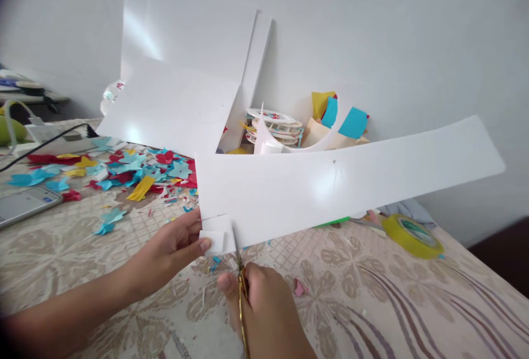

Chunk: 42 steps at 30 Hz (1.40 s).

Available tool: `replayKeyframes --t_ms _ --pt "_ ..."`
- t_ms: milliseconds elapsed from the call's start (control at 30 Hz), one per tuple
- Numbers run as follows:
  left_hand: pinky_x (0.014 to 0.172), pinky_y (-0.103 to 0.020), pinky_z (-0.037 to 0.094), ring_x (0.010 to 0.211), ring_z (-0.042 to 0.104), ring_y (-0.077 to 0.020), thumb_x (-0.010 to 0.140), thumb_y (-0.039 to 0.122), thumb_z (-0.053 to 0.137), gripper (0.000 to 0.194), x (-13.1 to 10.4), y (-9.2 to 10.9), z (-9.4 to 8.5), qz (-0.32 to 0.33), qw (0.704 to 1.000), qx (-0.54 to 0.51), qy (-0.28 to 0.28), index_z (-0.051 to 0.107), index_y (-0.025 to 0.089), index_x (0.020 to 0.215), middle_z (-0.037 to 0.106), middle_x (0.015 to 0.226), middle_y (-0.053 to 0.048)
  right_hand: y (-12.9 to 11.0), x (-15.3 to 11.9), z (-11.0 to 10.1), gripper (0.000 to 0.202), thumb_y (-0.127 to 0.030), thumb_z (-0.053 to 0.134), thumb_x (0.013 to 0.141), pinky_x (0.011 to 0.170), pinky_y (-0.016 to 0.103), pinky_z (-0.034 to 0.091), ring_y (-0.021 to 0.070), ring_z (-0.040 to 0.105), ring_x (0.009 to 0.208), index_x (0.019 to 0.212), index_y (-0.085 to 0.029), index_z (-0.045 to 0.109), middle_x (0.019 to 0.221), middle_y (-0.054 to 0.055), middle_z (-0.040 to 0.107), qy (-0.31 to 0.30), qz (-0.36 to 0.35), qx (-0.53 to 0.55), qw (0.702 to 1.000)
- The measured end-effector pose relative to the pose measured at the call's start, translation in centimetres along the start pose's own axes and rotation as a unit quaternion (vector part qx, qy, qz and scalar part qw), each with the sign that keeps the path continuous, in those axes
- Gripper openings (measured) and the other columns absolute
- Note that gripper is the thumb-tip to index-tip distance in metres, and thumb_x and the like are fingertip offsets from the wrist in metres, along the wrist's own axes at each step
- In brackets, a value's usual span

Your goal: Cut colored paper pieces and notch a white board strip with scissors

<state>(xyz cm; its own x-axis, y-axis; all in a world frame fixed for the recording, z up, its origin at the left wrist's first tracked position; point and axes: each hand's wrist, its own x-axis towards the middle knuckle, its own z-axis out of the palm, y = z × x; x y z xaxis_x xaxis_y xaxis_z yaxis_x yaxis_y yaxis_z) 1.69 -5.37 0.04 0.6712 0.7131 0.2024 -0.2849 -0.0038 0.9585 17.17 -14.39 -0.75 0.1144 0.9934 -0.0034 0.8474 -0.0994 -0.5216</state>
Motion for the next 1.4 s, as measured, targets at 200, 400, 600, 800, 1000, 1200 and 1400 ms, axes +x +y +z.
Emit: replayKeyframes --t_ms 200,400,600,800,1000,1200,1400 --pt "0.080 -0.031 0.045 0.103 0.054 -0.0236 0.079 0.018 0.055 0.041 0.3 -0.3 -0.3 -0.015 1.000 -0.016 0.004 0.045 0.020 0.120 0.060 0.109 -0.009 0.3 0.3 0.2 0.048 -0.057 0.035 0.083 0.046 0.023 0.026 0.0147 0.049 0.050 0.062 -0.017 0.051 0.056 0.002 0.056 -0.029 -0.009 0.037 0.999" --pt "0.079 -0.031 0.045 0.099 0.056 -0.0223 0.079 0.016 0.054 0.047 0.2 -0.5 -0.1 -0.025 0.999 -0.042 0.023 0.040 0.022 0.123 0.060 0.112 -0.008 0.1 0.4 0.7 0.042 -0.052 0.036 0.084 0.045 0.021 0.029 0.0123 0.045 0.047 0.063 -0.017 0.050 0.053 0.000 0.052 -0.031 -0.020 0.105 0.994" --pt "0.075 -0.032 0.045 0.091 0.060 -0.0222 0.072 0.013 0.059 0.059 0.0 -0.8 -0.1 -0.048 0.995 -0.074 0.036 0.036 0.024 0.126 0.061 0.109 -0.009 0.4 0.8 1.4 0.055 -0.065 0.028 0.080 0.037 0.021 0.025 0.0133 0.045 0.041 0.060 -0.017 0.049 0.042 0.000 0.045 -0.022 -0.001 0.103 0.994" --pt "0.071 -0.032 0.046 0.095 0.057 -0.0241 0.069 0.016 0.062 0.056 -0.2 -0.7 -0.2 -0.047 0.994 -0.097 0.021 0.036 0.026 0.118 0.060 0.107 -0.008 0.7 1.0 1.7 0.049 -0.057 0.035 0.081 0.038 0.020 0.027 0.0128 0.046 0.042 0.060 -0.016 0.052 0.046 0.001 0.050 -0.030 -0.008 0.108 0.994" --pt "0.073 -0.034 0.047 0.082 0.059 -0.0194 0.070 0.015 0.064 0.059 -0.3 -0.4 0.0 -0.047 0.995 -0.085 0.019 0.033 0.027 0.119 0.059 0.091 -0.003 0.5 0.5 1.6 0.030 -0.041 0.043 0.085 0.053 0.022 0.037 0.0177 0.058 0.064 0.075 -0.017 0.059 0.071 0.004 0.065 -0.010 -0.060 0.131 0.990" --pt "0.070 -0.029 0.046 0.089 0.057 -0.0217 0.077 0.030 0.057 0.035 -0.2 -0.4 0.2 -0.041 0.992 -0.040 0.109 0.047 0.022 0.110 0.061 0.103 -0.006 0.2 0.4 1.5 0.015 -0.031 0.052 0.081 0.057 0.020 0.040 0.0167 0.061 0.067 0.078 -0.020 0.062 0.074 0.001 0.067 -0.039 -0.039 0.179 0.982" --pt "0.058 -0.026 0.044 0.065 0.054 -0.0157 0.078 0.041 0.052 0.026 0.1 -0.8 -0.3 -0.074 0.981 0.029 0.176 0.057 0.016 0.084 0.061 0.071 -0.001 0.0 0.4 1.5 0.018 -0.032 0.051 0.081 0.055 0.021 0.038 0.0158 0.059 0.062 0.074 -0.018 0.060 0.069 0.001 0.066 -0.031 -0.052 0.133 0.989"
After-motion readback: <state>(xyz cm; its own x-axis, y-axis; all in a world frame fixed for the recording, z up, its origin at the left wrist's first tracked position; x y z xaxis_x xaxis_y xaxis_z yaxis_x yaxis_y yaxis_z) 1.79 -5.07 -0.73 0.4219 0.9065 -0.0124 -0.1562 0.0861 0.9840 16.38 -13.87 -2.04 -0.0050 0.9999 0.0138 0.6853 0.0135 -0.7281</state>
